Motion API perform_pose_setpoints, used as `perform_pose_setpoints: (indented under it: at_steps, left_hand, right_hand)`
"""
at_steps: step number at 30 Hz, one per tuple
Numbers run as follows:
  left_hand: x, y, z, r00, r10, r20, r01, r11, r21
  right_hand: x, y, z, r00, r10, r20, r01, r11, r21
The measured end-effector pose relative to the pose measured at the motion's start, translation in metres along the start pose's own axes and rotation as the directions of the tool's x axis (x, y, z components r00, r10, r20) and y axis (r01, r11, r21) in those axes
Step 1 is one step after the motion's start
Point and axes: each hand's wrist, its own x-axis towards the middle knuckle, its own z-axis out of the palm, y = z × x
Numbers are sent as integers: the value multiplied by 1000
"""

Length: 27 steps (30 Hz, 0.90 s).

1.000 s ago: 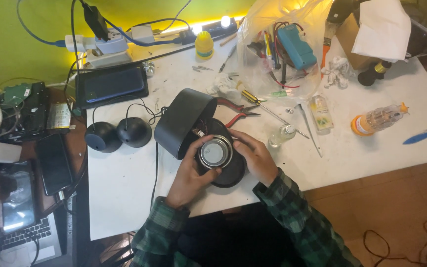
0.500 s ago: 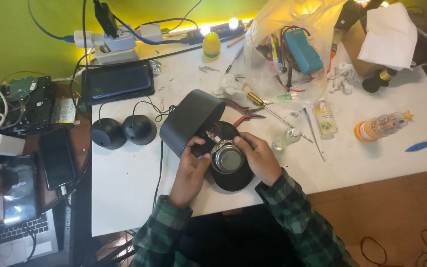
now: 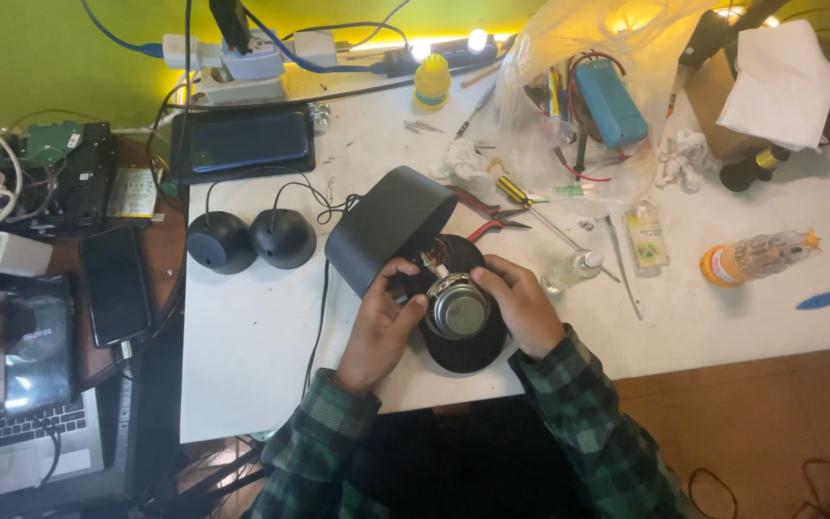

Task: The person holds a disassembled speaker driver and applies a white paste from a tube onto the central metal component. They squeeze the tube to dispense the substance and use their finger to spread it across the surface.

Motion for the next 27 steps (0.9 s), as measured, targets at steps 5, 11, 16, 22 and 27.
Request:
perform_pose_setpoints:
  at_steps: [5, 11, 16, 22, 27]
  left_hand:
    - [2, -2, -4, 1000, -15, -20, 14, 999, -38]
    - [-4, 19, 11, 1000, 7, 23, -8, 1000, 27]
    - [-8, 22, 13, 999, 19, 46, -24, 994, 104]
    - [-8, 18, 14, 1000, -1, -4, 1, 996, 89]
    - [-8, 11, 10, 999, -33, -3, 33, 998, 50]
  right_hand:
    - [4, -15, 5, 994, 80, 75, -93, 978, 189]
    - [14, 0, -3, 988, 127, 85, -138, 980, 142]
    - [45, 51, -27, 948, 281, 149, -294, 953, 76]
    - [37, 17, -15, 924, 355, 141, -356, 934, -23]
    - [39, 31, -19, 919, 372, 132, -376, 927, 7]
